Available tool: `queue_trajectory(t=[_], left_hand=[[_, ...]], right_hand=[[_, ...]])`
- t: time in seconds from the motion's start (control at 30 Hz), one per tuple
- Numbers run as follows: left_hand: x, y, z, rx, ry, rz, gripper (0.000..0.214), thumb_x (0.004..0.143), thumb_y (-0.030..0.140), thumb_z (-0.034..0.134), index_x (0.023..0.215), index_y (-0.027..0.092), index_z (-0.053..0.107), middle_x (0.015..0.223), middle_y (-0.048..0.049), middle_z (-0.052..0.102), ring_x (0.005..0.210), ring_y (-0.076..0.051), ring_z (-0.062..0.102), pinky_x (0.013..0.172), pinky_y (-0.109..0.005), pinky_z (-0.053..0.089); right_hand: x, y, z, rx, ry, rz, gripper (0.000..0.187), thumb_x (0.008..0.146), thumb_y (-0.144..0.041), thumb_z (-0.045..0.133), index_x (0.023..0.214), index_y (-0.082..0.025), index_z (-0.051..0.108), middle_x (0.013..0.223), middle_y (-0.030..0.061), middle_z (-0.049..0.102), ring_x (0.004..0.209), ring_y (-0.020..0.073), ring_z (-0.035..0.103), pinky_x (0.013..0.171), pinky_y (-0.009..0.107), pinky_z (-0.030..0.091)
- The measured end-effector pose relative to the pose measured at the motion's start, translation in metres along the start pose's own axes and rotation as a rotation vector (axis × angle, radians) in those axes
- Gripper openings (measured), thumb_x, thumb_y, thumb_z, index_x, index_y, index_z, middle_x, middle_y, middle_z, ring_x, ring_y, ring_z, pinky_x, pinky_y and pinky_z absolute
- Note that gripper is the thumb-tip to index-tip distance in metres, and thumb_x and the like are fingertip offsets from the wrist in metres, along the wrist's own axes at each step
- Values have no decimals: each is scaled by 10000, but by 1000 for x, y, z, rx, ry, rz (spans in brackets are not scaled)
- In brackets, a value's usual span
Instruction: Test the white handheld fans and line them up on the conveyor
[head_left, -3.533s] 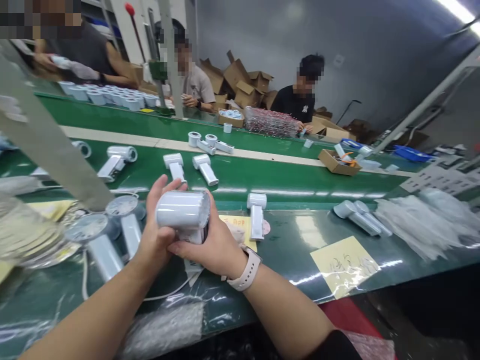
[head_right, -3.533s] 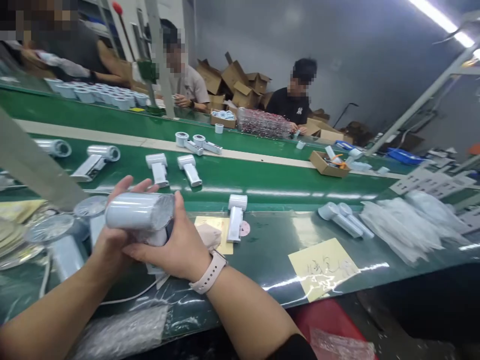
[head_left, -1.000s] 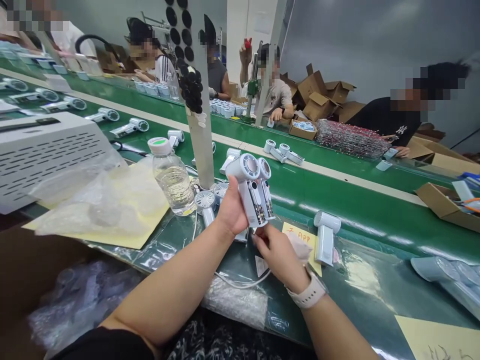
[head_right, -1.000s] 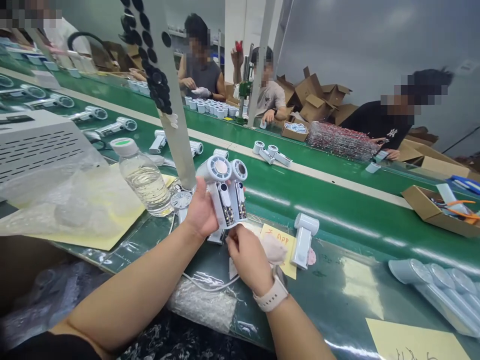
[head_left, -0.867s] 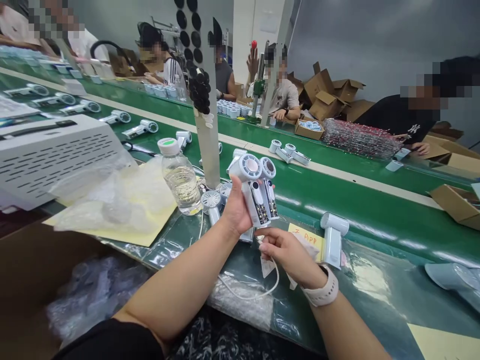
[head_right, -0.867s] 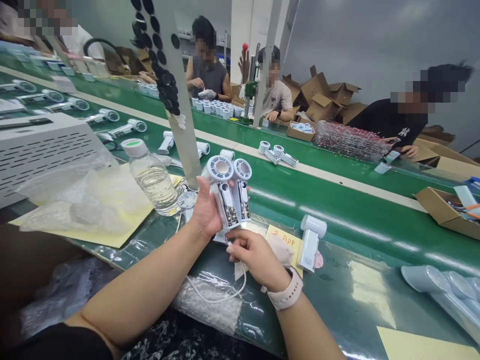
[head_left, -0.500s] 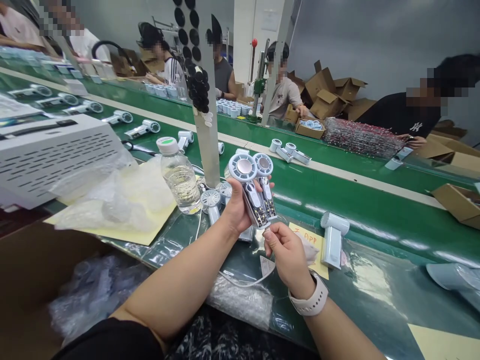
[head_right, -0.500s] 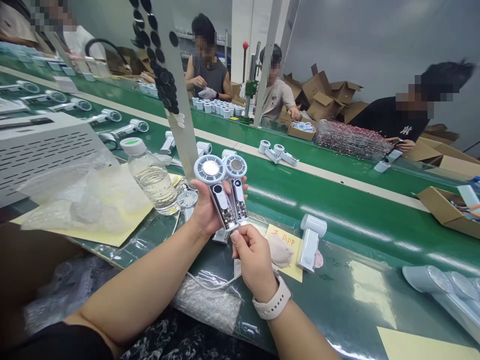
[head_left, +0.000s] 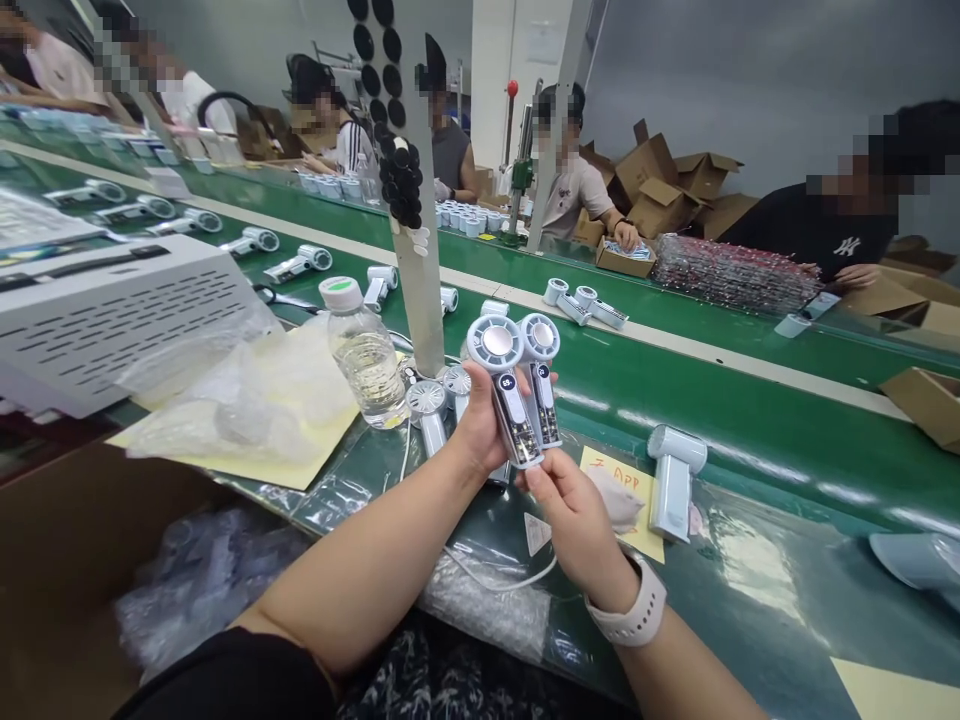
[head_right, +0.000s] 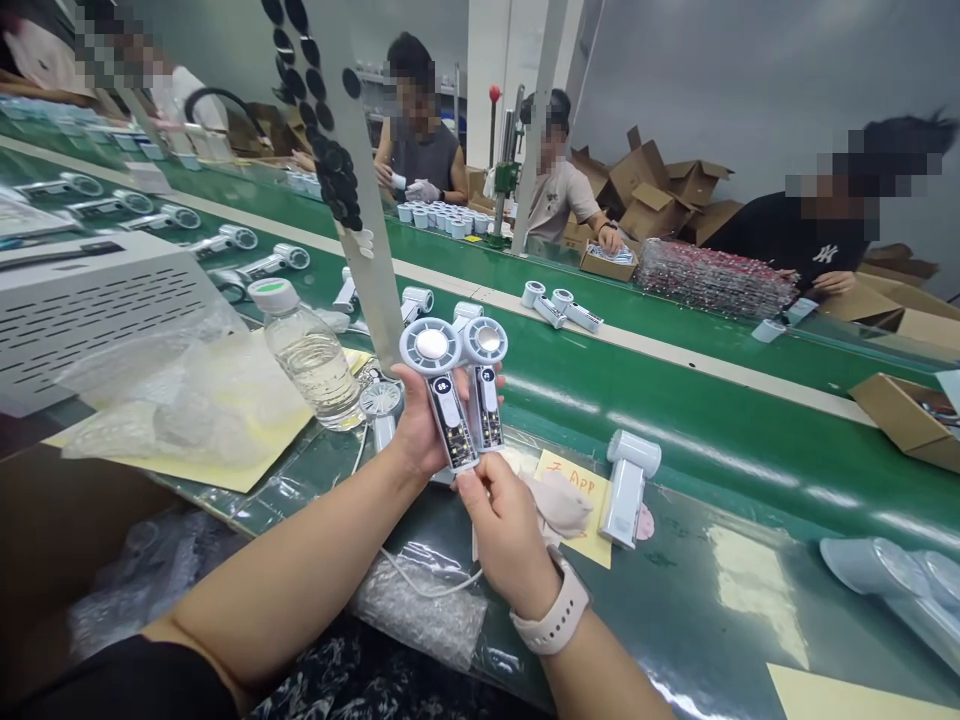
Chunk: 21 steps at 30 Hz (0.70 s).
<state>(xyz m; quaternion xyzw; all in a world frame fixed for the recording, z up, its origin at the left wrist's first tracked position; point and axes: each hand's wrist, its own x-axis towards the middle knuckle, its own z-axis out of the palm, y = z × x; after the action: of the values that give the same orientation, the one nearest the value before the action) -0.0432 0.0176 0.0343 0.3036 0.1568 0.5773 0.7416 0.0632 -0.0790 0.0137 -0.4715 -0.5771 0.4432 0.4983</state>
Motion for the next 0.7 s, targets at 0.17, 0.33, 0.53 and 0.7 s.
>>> queue_trajectory(t=[0.17, 0.33, 0.53, 0.7], left_hand=[[1, 4, 1, -61, 10, 10, 731, 532, 892, 700, 590, 174, 577, 999, -94, 738, 1042, -283, 701, 804, -363, 593], [-2, 6, 3, -35, -24, 20, 722, 571, 892, 681, 585, 177, 583, 1007, -79, 728, 1050, -271, 695, 784, -339, 590], [-5, 5, 6, 89, -55, 138, 750, 500, 914, 687, 594, 174, 617, 1042, -99, 723, 1086, -307, 682, 787, -346, 589], [-6, 5, 8, 61, -79, 99, 754, 505, 917, 680, 581, 172, 594, 1053, -103, 726, 1081, -303, 688, 821, -353, 584]], right_hand=[[5, -2, -9, -37, 77, -58, 285, 951, -421, 564, 740, -230, 561, 756, 10, 626, 739, 178, 554, 718, 323, 422], [8, 3, -6, 158, 131, 116, 401, 893, -587, 637, 723, -237, 540, 482, -66, 508, 497, 145, 523, 558, 293, 419], [10, 3, -1, 389, 175, 188, 526, 749, -698, 744, 665, -230, 520, 399, -95, 468, 371, 107, 481, 440, 251, 390], [10, 0, 0, 427, 118, 171, 530, 751, -671, 764, 625, -232, 495, 378, -84, 470, 361, 109, 486, 428, 250, 391]])
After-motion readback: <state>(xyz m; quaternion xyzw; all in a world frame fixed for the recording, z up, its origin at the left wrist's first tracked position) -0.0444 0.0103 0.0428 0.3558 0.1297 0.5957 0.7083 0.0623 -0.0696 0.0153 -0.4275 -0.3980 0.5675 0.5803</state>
